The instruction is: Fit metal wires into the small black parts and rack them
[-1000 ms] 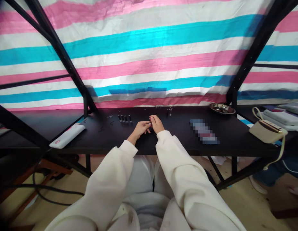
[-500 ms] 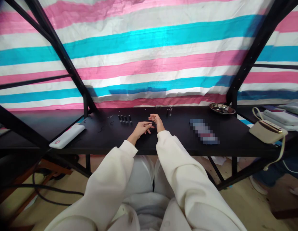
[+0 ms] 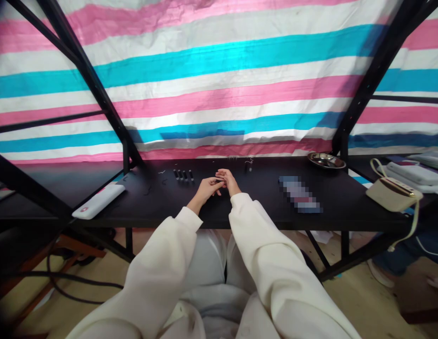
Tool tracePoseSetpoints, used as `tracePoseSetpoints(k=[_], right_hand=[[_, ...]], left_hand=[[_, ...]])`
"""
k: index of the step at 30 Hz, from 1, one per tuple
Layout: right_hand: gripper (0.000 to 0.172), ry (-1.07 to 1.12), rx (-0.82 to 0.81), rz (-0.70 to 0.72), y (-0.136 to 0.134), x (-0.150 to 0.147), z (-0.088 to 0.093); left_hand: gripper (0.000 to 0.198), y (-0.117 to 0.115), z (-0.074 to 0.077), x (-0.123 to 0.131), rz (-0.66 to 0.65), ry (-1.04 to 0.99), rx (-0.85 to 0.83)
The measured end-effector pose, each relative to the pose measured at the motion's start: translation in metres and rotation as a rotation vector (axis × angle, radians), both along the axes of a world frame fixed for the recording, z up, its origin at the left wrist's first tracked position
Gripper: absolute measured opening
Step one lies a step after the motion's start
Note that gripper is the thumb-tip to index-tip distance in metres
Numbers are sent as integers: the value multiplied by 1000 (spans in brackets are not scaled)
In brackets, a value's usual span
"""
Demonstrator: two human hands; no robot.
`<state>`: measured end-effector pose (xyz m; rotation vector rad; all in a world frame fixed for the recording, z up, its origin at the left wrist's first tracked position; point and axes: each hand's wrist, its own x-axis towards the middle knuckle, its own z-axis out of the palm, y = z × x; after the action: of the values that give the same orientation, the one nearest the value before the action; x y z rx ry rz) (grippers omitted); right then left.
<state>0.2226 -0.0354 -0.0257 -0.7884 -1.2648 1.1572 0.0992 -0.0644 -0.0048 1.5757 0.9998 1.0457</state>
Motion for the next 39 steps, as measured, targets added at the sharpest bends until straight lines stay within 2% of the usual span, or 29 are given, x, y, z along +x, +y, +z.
tracePoseSetpoints(k=[4, 7, 9, 11, 13, 18, 21, 28, 34, 39], right_hand=[[31, 8, -28, 45, -1, -2, 1], [34, 1, -39, 23, -1, -1, 1], [34, -24, -26, -40, -1, 0, 0], [34, -54, 9, -111, -2, 1, -1], [34, -89, 39, -154, -3, 3, -1], [31, -200, 51, -180, -8, 3, 1], [31, -223, 55, -199, -9, 2, 1], [31, -251, 57, -218, -10, 3, 1], [29, -244, 68, -214, -14, 2, 4], [29, -233, 68, -213, -15, 2, 4]], left_hand=[[23, -2, 1, 2, 13, 37, 12], [20, 1, -3, 2, 54, 22, 49], [21, 7, -5, -2, 173, -6, 70], [20, 15, -6, -9, 358, 10, 62], [16, 21, -2, -19, 513, 121, 49], [14, 31, 15, -46, 672, 562, 89], [11, 35, 16, -52, 672, 719, 88], [19, 41, 3, -51, 676, 840, 125], [25, 41, 6, -50, 680, 1027, 134], [28, 39, 9, -51, 673, 1072, 132]])
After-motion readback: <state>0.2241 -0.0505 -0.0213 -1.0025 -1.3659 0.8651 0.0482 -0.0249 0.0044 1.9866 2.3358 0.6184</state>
